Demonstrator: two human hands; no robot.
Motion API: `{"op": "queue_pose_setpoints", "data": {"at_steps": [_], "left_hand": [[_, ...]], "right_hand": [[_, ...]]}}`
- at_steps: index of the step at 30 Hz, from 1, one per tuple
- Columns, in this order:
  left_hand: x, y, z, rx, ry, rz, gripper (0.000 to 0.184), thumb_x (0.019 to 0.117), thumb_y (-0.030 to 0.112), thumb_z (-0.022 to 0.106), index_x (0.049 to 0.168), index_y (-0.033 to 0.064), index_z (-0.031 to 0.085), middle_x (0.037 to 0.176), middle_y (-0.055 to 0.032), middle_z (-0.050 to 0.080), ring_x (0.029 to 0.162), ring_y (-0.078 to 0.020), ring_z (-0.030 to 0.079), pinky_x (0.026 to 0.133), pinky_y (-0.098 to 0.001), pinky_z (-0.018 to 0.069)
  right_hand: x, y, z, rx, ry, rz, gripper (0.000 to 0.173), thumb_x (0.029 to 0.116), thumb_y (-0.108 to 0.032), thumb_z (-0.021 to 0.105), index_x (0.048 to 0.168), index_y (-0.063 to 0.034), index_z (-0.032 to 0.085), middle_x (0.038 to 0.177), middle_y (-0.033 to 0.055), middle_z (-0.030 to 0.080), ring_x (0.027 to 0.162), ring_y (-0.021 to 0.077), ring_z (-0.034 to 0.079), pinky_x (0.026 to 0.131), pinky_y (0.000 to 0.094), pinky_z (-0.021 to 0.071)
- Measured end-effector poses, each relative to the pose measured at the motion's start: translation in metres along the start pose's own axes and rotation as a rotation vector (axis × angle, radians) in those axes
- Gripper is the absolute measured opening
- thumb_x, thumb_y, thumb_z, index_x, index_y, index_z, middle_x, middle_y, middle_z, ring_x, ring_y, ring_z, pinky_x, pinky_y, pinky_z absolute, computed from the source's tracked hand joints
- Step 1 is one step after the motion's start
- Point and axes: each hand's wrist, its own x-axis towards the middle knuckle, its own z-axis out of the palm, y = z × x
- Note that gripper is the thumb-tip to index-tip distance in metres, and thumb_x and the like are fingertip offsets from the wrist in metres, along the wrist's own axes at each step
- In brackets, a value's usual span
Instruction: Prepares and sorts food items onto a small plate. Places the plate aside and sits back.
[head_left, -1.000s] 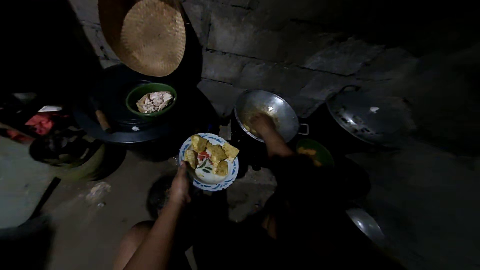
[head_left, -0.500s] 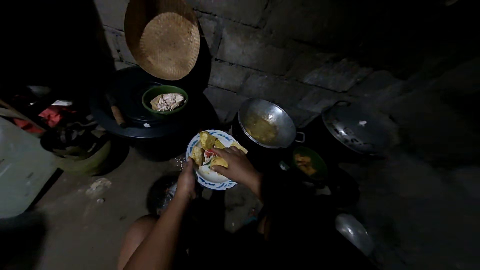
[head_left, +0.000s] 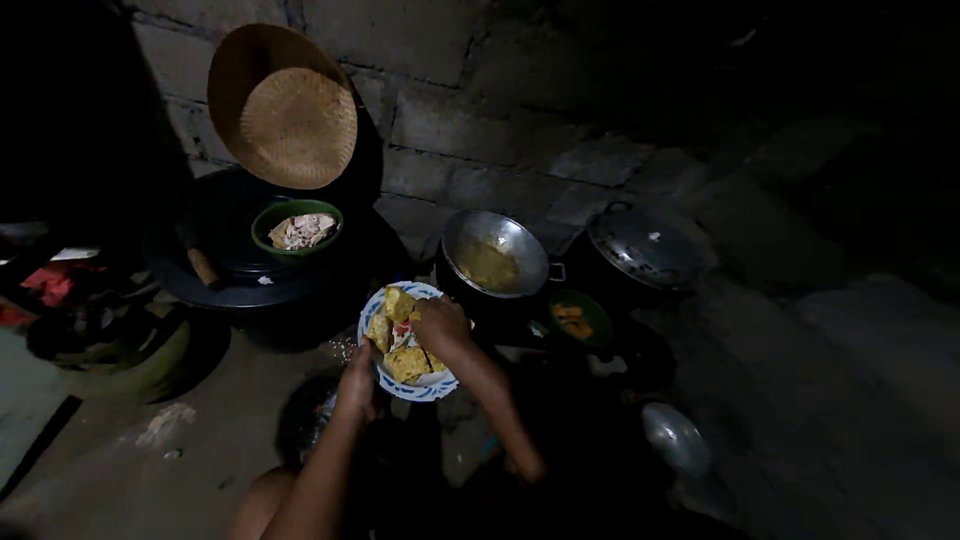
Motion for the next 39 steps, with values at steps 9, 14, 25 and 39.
{"op": "queue_pose_setpoints", "data": {"at_steps": [9,14,25,39], "left_hand": [[0.010,-0.005,0.007,0.048,0.040,-0.038,0.054,0.1126,0.042,0.025,0.150,0.0069,0.043,0.133,-0.0159,0.062,0.115,-0.0241,0.066,0.094,-0.0454,0.0569],[0.020,-0.011,0.014,0.091,0.033,-0.050,0.054,0.1126,0.042,0.027,0.150,0.0064,0.042,0.134,-0.0159,0.062,0.116,-0.0239,0.065,0.094,-0.0455,0.0564],[0.033,-0.023,0.020,0.085,0.027,-0.061,0.053,0.1128,0.040,0.027,0.149,0.0049,0.044,0.136,-0.0148,0.061,0.119,-0.0218,0.063,0.098,-0.0432,0.0550],[0.030,-0.013,0.001,0.124,0.178,-0.063,0.054,0.1115,0.045,0.029,0.144,0.0096,0.053,0.134,-0.0094,0.064,0.120,-0.0183,0.063,0.100,-0.0428,0.0539]], "right_hand": [[-0.006,0.017,-0.021,0.070,-0.072,0.018,0.044,0.1029,-0.030,0.054,0.142,-0.0106,0.060,0.138,0.0138,0.065,0.137,0.0339,0.053,0.113,0.0555,0.0405],[-0.001,0.032,-0.020,0.117,-0.051,0.077,0.049,0.1025,-0.022,0.051,0.151,-0.0171,0.053,0.145,0.0093,0.061,0.139,0.0319,0.051,0.113,0.0532,0.0418],[0.010,0.063,-0.029,0.226,0.001,0.060,0.037,0.1056,-0.027,0.054,0.140,-0.0133,0.060,0.124,0.0151,0.069,0.122,0.0347,0.063,0.103,0.0550,0.0490],[0.145,0.143,-0.030,0.384,0.242,0.423,0.053,0.0992,-0.032,0.064,0.143,-0.0046,0.049,0.124,0.0267,0.066,0.111,0.0466,0.066,0.088,0.0663,0.0533]]}}
